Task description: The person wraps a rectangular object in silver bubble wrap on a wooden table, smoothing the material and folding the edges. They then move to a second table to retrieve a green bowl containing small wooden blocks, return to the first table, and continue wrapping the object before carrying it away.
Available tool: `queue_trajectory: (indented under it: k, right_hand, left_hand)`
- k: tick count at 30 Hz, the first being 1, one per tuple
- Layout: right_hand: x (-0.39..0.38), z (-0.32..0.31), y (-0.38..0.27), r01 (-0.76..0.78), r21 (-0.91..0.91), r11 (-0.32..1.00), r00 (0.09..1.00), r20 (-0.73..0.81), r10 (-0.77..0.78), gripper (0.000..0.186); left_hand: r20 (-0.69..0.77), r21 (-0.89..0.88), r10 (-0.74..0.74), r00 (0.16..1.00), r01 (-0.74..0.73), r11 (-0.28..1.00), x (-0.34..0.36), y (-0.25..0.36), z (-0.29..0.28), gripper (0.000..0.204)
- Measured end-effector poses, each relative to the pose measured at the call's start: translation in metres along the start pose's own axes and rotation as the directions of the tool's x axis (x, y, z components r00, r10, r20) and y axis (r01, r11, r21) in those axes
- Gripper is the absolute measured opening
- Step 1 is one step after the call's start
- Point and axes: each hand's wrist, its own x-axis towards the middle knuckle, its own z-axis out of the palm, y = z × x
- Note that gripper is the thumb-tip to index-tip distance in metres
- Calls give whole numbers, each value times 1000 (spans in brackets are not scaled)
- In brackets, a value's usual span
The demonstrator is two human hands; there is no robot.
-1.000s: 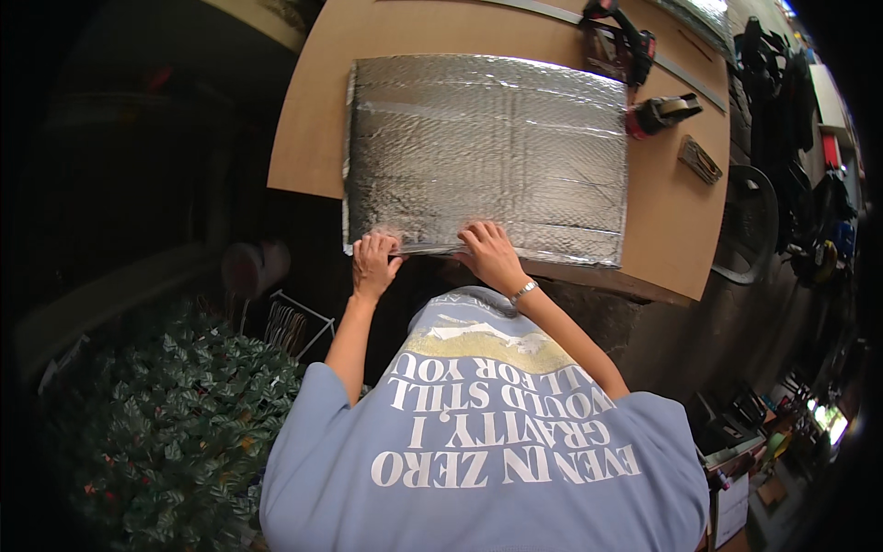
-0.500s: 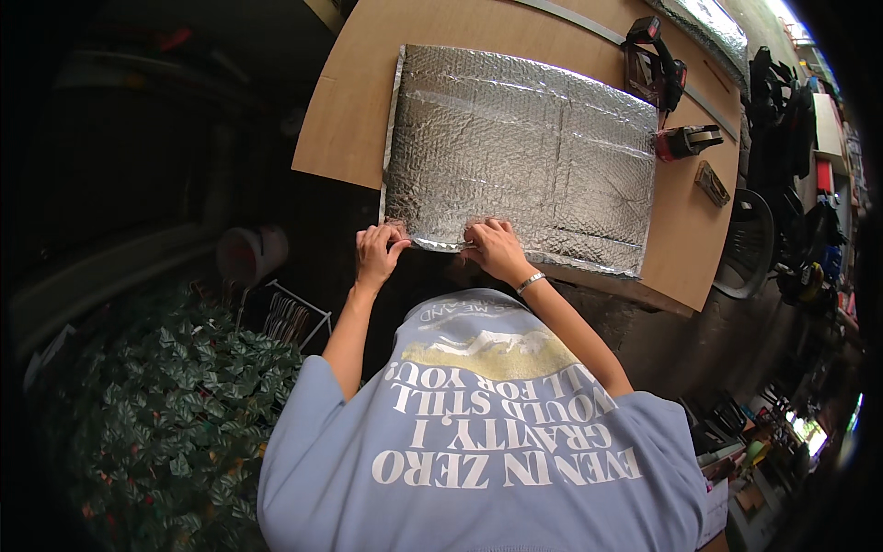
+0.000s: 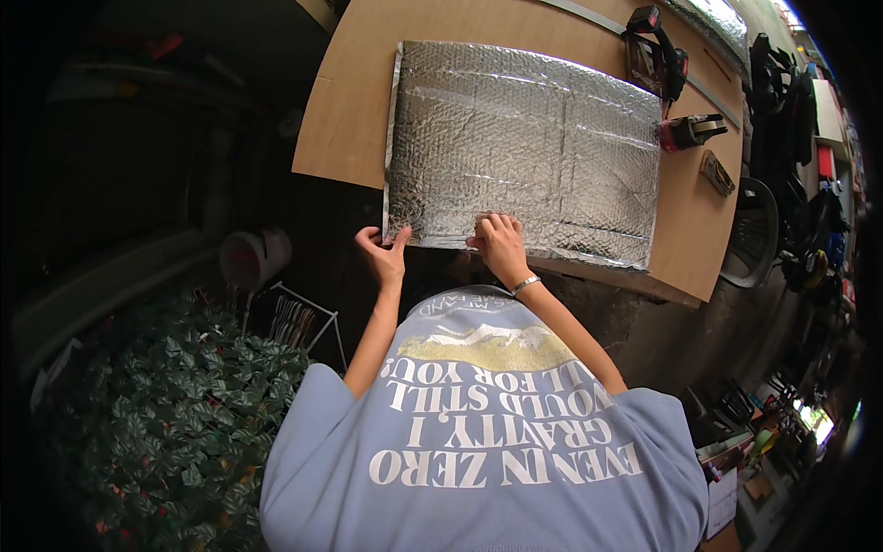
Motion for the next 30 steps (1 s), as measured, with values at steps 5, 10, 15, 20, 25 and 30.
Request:
queue_trajectory:
  k: [5,10,15,20,25,30]
  right_hand:
    - [-1,-5,-9,-164,-38,986,986,-20,164,35]
    - [1,-9,-9,-168,-62,984,986,-21,167,40]
    - [-1,-10,-1,-120,-36,992,992,25,121,37]
    - [-9,-15,15,-47,-89,995,996,-74,41,35]
    - [-50,-53,57,-229,-134,964,961,-188,202,41]
    - [-106,-106,124,-439,-174,881,879,-287,381,42]
  left_hand:
    - [335,-504,-503,797,603,618,-21,0,12,41]
    - [345,-423,-443,827,559,714,-2,-21,2,27]
    - [358,-151,-427,830,503,851,15,-26,-10,39]
    - [411,-111,-432,803,514,851,18,-21,-15,44]
    - [464,-115,-324,825,419,901,21,-16,-25,41]
    - [512,-117,-336,790,452,884,25,-11,-25,42]
